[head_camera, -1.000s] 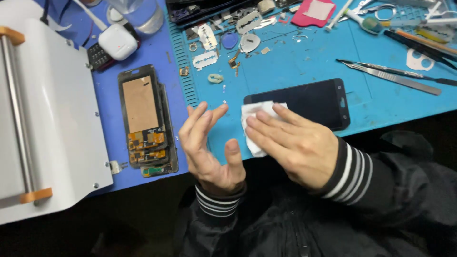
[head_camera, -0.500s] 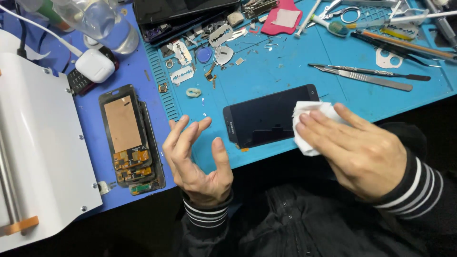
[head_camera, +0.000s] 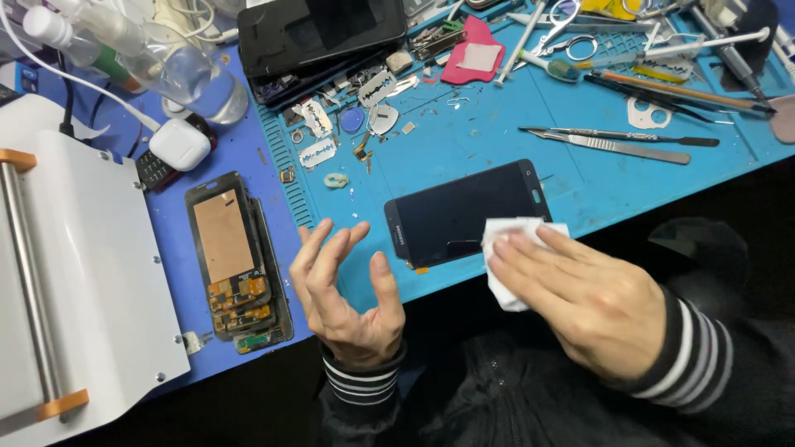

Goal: The person applies a strip of white tape to a smartphone screen, writes on it with a pencil, and then wipes the screen with a white cloth. They then apply several more strips of white tape across the screen.

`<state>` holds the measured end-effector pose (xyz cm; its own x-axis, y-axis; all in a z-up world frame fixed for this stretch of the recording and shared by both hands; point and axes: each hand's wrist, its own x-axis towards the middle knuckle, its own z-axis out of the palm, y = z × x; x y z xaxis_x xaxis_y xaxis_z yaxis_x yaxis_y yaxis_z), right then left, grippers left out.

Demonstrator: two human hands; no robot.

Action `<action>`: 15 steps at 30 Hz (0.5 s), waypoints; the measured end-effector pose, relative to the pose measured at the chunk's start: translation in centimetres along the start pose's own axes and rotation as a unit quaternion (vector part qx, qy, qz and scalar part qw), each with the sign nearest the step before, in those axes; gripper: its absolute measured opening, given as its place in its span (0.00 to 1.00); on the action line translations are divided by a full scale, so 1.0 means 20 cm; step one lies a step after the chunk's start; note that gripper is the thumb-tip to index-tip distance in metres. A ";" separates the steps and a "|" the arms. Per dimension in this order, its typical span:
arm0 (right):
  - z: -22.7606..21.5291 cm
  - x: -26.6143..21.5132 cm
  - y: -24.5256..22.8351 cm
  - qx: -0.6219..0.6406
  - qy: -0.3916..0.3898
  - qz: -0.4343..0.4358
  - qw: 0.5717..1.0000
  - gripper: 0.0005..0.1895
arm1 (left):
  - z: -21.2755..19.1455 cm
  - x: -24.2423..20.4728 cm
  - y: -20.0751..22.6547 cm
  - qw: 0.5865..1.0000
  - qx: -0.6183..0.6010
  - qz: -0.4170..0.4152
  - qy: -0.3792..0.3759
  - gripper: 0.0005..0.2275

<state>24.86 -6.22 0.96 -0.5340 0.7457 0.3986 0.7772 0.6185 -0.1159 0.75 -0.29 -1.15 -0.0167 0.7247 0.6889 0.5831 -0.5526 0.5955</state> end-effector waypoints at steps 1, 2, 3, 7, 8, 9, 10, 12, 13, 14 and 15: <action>-0.04 -0.01 0.00 0.088 -0.006 0.017 0.996 0.23 | -0.01 0.00 0.00 1.000 -0.001 -0.004 -0.002 0.12; -0.08 -0.02 0.00 0.174 -0.013 0.032 0.984 0.21 | -0.01 0.00 0.00 1.000 -0.003 -0.008 -0.002 0.12; -0.13 -0.01 0.02 0.169 -0.012 0.031 0.985 0.21 | -0.01 0.00 0.01 1.000 -0.007 -0.006 0.002 0.12; -0.21 0.02 0.19 0.275 0.000 0.212 0.938 0.22 | -0.01 0.02 0.03 1.000 0.005 0.003 0.004 0.12; -0.21 0.03 0.26 0.304 0.003 0.292 0.907 0.17 | -0.01 0.03 0.03 1.000 0.007 0.006 0.000 0.12; -0.22 0.07 0.35 0.300 0.010 0.290 0.909 0.17 | -0.01 0.03 0.03 1.000 0.004 0.012 0.004 0.12; -0.23 0.11 0.43 0.276 0.030 0.305 0.911 0.17 | -0.02 0.03 0.03 1.000 0.007 0.018 -0.003 0.11; -0.24 0.16 0.63 0.249 0.057 0.320 0.912 0.17 | -0.02 0.03 0.03 0.999 0.007 0.030 -0.008 0.11; -0.23 0.18 0.75 0.171 0.122 0.260 0.942 0.17 | -0.02 0.03 0.03 1.000 0.014 0.026 -0.007 0.11; -0.23 0.20 0.87 0.090 0.181 0.195 0.960 0.16 | -0.02 0.03 0.03 1.000 0.019 0.020 -0.007 0.11; -0.20 0.20 0.96 0.085 0.185 0.196 0.959 0.16 | -0.02 0.02 0.03 1.000 0.015 0.026 -0.006 0.11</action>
<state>38.94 7.55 4.06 -0.0324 0.8094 0.5864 0.8112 0.3640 -0.4576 0.83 -0.42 -0.38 0.0232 0.7005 0.7133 0.6071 -0.5767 0.5466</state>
